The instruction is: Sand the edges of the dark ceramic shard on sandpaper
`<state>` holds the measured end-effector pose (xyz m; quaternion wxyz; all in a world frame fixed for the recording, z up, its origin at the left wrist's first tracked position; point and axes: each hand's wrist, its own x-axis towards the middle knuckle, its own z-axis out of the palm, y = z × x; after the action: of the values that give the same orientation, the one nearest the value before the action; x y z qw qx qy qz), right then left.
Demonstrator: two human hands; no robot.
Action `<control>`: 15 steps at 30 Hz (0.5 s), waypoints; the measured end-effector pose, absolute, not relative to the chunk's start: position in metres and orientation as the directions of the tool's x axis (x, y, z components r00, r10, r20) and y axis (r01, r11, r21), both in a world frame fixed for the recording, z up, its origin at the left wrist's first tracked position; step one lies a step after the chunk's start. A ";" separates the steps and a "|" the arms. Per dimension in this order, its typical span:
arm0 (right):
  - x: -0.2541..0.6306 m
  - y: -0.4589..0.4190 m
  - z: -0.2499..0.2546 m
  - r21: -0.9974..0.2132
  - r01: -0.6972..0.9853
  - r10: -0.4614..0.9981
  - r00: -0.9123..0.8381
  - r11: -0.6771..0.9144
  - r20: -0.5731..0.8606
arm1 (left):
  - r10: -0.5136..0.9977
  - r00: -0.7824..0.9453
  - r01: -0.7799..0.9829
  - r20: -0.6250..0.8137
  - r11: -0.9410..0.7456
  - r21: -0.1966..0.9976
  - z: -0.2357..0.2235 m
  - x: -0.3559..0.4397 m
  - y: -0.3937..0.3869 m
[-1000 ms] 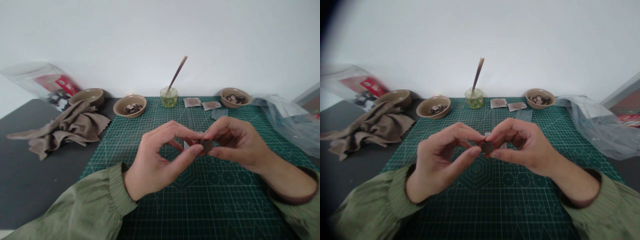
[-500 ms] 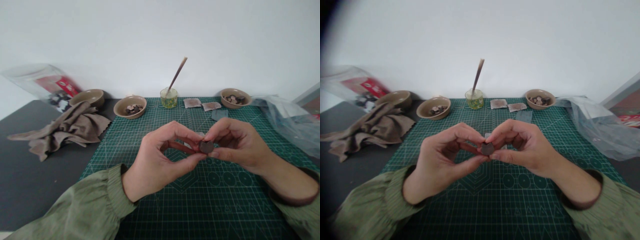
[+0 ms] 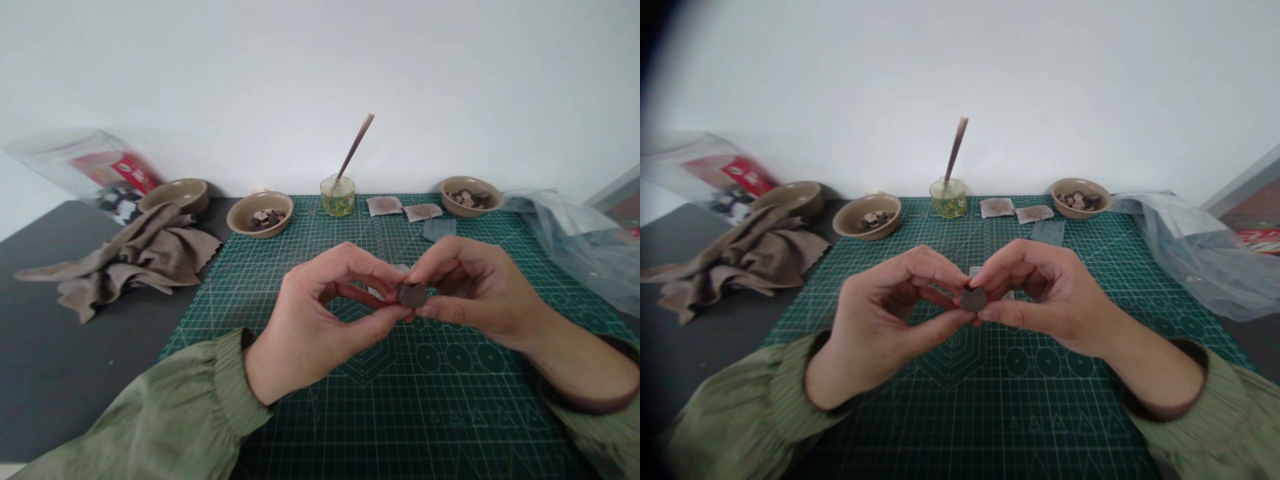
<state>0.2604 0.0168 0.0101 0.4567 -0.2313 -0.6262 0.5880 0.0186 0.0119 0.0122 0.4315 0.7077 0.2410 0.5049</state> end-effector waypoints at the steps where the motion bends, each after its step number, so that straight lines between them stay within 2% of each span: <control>1: 0.260 0.017 0.010 -0.948 -0.246 0.827 -0.475 0.203 0.300 | 0.778 0.376 -0.092 0.504 -0.510 0.856 0.013 0.018 0.012; 9: 0.261 0.017 0.010 -0.948 -0.245 0.819 -0.488 0.203 0.302 | 0.784 0.398 -0.154 0.476 -0.454 0.878 0.014 0.015 0.011; 15: 0.260 0.016 0.011 -0.947 -0.240 0.832 -0.463 0.213 0.305 | 0.773 0.395 -0.138 0.496 -0.484 0.864 0.014 0.017 0.012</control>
<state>0.2604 0.0158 0.0111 0.4612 -0.2360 -0.6275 0.5813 0.0172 0.0123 0.0141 0.4546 0.7004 0.2268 0.5013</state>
